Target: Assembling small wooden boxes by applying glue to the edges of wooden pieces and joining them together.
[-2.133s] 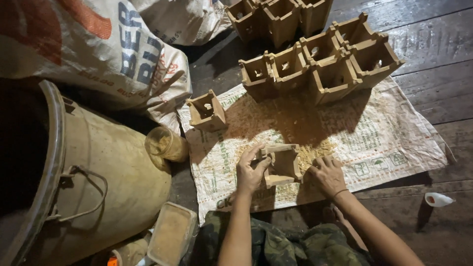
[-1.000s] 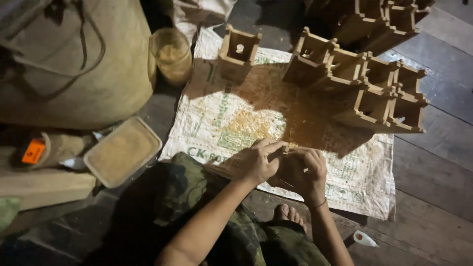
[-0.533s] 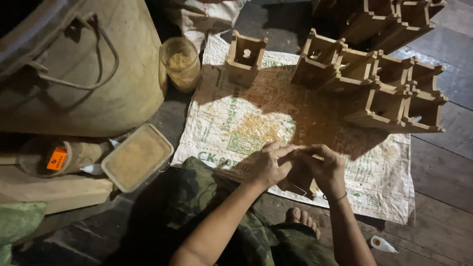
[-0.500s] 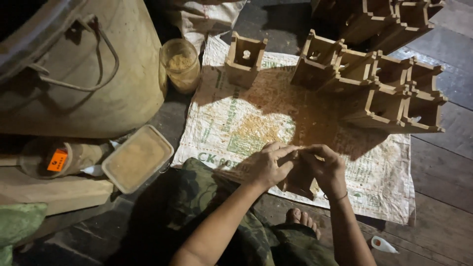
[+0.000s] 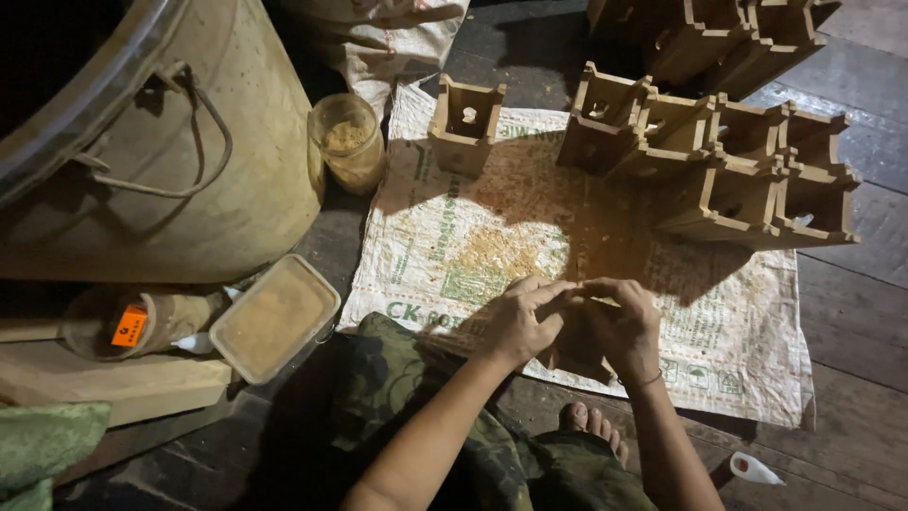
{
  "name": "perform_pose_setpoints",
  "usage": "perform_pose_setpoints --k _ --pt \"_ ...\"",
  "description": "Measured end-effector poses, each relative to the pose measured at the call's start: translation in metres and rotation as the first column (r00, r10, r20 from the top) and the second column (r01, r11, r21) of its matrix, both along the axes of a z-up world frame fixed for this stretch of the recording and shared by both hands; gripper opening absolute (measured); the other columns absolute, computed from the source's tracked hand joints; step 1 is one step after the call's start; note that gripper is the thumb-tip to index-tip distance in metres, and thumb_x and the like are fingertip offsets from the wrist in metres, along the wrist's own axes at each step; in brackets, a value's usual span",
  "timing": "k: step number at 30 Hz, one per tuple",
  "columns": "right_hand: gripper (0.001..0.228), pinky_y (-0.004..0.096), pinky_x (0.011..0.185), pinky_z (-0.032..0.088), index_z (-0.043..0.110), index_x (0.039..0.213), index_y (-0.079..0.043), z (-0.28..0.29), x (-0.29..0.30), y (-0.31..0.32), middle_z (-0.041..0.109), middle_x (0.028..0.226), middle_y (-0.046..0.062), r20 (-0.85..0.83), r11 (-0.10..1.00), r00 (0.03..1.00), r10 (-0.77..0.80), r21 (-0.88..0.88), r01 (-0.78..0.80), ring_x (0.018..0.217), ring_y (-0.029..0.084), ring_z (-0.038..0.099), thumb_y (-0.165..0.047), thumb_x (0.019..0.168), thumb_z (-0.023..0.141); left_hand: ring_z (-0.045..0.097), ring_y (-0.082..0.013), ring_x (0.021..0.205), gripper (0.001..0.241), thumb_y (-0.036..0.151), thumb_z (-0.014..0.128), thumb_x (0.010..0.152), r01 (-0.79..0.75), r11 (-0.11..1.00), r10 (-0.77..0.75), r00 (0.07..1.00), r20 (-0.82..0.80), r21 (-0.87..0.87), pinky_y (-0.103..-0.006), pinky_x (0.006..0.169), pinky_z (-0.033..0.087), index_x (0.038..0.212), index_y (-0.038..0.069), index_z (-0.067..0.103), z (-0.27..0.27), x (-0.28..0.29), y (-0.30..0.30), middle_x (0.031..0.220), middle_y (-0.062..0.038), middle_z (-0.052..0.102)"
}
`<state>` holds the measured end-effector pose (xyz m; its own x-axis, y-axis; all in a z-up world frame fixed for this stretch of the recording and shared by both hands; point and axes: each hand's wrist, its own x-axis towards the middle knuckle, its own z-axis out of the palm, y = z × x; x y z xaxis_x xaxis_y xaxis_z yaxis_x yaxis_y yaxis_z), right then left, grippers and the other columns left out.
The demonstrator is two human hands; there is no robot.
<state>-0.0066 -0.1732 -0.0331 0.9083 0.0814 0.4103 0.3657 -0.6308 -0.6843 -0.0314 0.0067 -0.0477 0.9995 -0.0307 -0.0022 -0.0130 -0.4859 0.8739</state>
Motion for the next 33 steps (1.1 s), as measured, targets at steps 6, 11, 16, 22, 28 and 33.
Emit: perform_pose_setpoints --k 6,11,16,22,28,33 --pt "0.008 0.036 0.077 0.053 0.077 0.113 -0.007 -0.056 -0.003 -0.072 0.070 0.093 0.013 0.107 0.968 0.963 -0.249 0.058 0.244 0.085 0.028 0.063 -0.006 0.105 0.075 0.069 -0.0253 0.105 0.036 0.047 0.071 0.091 -0.041 0.987 0.044 0.999 0.018 -0.154 -0.0391 0.086 0.058 0.118 0.025 0.075 0.000 0.007 0.009 0.105 -0.008 0.073" --pt "0.006 0.039 0.073 0.052 0.079 0.103 -0.012 -0.133 -0.030 -0.103 0.069 0.085 0.011 0.034 0.931 0.953 -0.300 -0.207 0.300 0.079 0.031 0.065 -0.012 0.097 0.079 0.067 -0.0314 0.115 0.045 0.046 0.073 0.091 -0.070 0.970 0.081 0.996 0.040 -0.233 -0.0437 0.096 0.055 0.126 0.018 0.070 0.001 0.009 0.017 0.116 -0.011 0.070" --pt "0.001 0.040 0.080 0.051 0.079 0.093 -0.022 -0.168 -0.046 -0.111 0.069 0.086 0.008 0.064 0.840 0.933 -0.355 -0.417 0.348 0.081 0.034 0.066 -0.022 0.091 0.080 0.053 -0.0413 0.128 0.086 0.054 0.079 0.073 0.115 0.957 -0.111 0.993 0.028 -0.267 -0.0517 0.105 0.049 0.142 0.014 0.049 0.010 0.008 0.037 0.138 -0.019 0.050" --pt "0.023 0.031 0.093 0.044 0.078 0.105 -0.034 -0.198 -0.061 -0.137 0.070 0.098 -0.004 -0.018 0.794 0.928 -0.372 -0.523 0.308 0.098 0.018 0.065 -0.031 0.082 0.083 0.039 -0.0564 0.135 0.134 0.044 0.096 0.053 0.328 0.914 -0.307 0.944 0.121 -0.238 -0.0635 0.108 0.045 0.156 0.008 0.019 0.007 0.005 0.045 0.161 -0.029 0.020" --pt "0.033 0.031 0.093 0.044 0.075 0.107 -0.036 -0.224 -0.055 -0.118 0.066 0.110 -0.005 -0.037 0.775 0.962 -0.270 -0.601 0.195 0.105 0.020 0.061 -0.032 0.074 0.080 0.037 -0.0571 0.137 0.142 0.037 0.097 0.053 0.317 0.902 -0.269 0.944 0.191 -0.294 -0.0651 0.109 0.042 0.161 0.003 0.012 -0.021 0.009 0.044 0.154 -0.033 0.027" --pt "0.012 0.033 0.090 0.045 0.075 0.094 -0.040 -0.209 -0.055 -0.100 0.059 0.108 -0.011 -0.080 0.752 0.959 -0.271 -0.640 0.160 0.110 0.020 0.054 -0.042 0.082 0.076 0.041 -0.0524 0.137 0.139 0.039 0.098 0.051 0.298 0.930 -0.263 0.949 0.175 -0.215 -0.0589 0.111 0.044 0.159 0.002 0.018 -0.020 0.010 0.041 0.156 -0.030 0.031"
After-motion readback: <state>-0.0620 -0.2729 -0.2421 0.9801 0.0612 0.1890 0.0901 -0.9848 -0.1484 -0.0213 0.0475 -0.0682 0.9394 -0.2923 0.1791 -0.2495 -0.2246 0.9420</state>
